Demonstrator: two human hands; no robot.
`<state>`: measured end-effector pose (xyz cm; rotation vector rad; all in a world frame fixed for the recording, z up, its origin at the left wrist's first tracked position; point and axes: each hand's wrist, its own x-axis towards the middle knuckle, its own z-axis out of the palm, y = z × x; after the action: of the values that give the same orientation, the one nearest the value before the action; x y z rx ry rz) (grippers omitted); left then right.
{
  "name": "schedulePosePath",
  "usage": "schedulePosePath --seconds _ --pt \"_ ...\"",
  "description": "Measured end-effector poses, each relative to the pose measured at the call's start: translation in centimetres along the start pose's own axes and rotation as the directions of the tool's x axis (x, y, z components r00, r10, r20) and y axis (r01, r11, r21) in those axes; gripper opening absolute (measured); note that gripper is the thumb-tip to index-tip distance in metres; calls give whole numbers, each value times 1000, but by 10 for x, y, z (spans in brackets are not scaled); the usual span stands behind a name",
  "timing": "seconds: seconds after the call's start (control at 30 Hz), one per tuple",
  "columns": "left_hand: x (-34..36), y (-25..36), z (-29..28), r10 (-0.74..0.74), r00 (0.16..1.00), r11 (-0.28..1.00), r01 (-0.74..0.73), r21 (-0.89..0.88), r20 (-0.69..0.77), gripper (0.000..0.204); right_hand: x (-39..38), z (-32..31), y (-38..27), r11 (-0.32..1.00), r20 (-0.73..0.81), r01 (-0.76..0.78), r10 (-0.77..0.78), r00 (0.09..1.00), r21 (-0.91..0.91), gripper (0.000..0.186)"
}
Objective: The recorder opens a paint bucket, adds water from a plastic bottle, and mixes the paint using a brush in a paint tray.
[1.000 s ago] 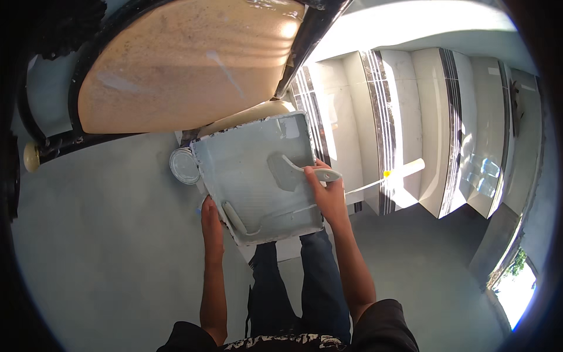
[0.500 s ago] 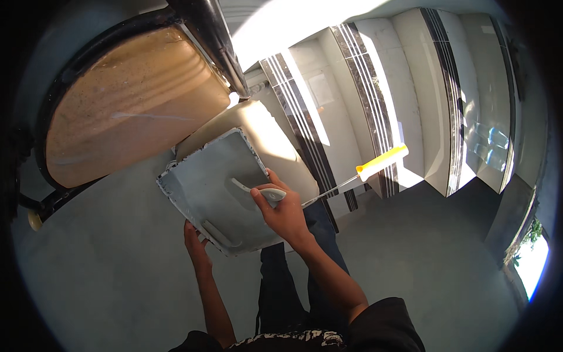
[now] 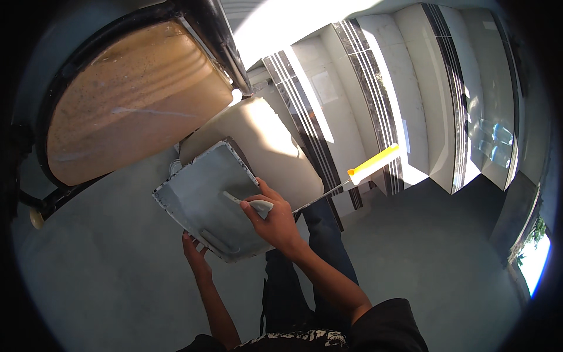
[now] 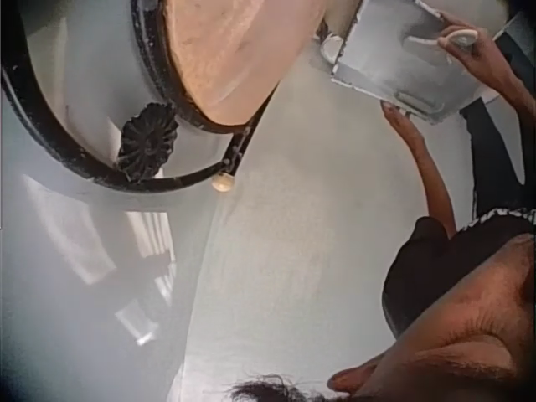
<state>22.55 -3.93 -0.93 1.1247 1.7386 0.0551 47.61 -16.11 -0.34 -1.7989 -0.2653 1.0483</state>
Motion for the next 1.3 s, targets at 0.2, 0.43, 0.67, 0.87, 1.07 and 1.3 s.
schedulePosePath --seconds 0.2,0.43,0.67,0.87,1.07,1.3 --pt "-6 11 9 24 999 1000 -25 8 48 84 5 -16 -6 998 -46 19 -17 999 53 22" --pt "1 12 24 75 988 997 -72 -23 132 70 18 -28 -11 999 -75 -32 36 997 44 29" --pt "2 2 25 239 968 969 -243 41 76 52 19 -35 8 973 -75 107 -125 989 -203 27" --pt "18 -28 28 462 887 887 -462 -14 -24 39 7 -28 -57 723 162 433 -415 895 -538 22" --pt "27 -38 27 448 892 884 -452 -124 -60 29 25 -15 -62 449 546 666 -381 746 -596 26" --pt "42 -49 24 452 892 839 -435 -328 -26 22 82 3 -74 211 655 781 -442 613 -588 27"
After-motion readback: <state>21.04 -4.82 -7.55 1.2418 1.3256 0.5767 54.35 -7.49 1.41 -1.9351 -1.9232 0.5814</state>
